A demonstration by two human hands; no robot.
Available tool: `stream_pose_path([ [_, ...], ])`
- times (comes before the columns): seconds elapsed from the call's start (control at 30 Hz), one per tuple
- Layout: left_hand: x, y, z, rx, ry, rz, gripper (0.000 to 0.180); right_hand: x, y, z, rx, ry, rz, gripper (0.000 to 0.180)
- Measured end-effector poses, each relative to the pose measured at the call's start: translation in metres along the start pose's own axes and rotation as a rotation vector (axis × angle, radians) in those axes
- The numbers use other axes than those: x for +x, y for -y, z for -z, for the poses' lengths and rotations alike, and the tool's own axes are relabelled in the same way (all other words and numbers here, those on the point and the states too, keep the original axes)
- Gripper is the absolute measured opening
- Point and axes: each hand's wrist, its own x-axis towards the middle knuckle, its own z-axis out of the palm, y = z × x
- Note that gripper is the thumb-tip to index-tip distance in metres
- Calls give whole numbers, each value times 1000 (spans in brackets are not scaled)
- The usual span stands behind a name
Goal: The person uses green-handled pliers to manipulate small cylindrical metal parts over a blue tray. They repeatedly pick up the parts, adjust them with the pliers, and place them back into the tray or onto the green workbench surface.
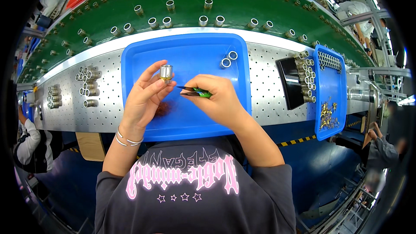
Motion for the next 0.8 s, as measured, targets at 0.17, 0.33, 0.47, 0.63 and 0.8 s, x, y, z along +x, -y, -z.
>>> stream_pose_path([
  [0.17, -1, 2, -4, 208, -12, -108, 46, 6, -4, 2, -294, -151, 263, 22],
  [0.33, -4, 8, -11, 561, -11, -291, 51, 19, 7, -5, -558, -66, 392, 29],
  [0.47, -5, 8, -12, 896, 16, -378, 52, 23, 3, -6, -665, 28, 392, 23],
  [0.63, -9, 9, -7, 527, 46, -205, 49, 35, -10, 0, -373, -127, 326, 22],
  [0.8, -8, 3, -2, 201, 12, -49, 45, 28, -7, 15, 152, -74, -113, 6],
])
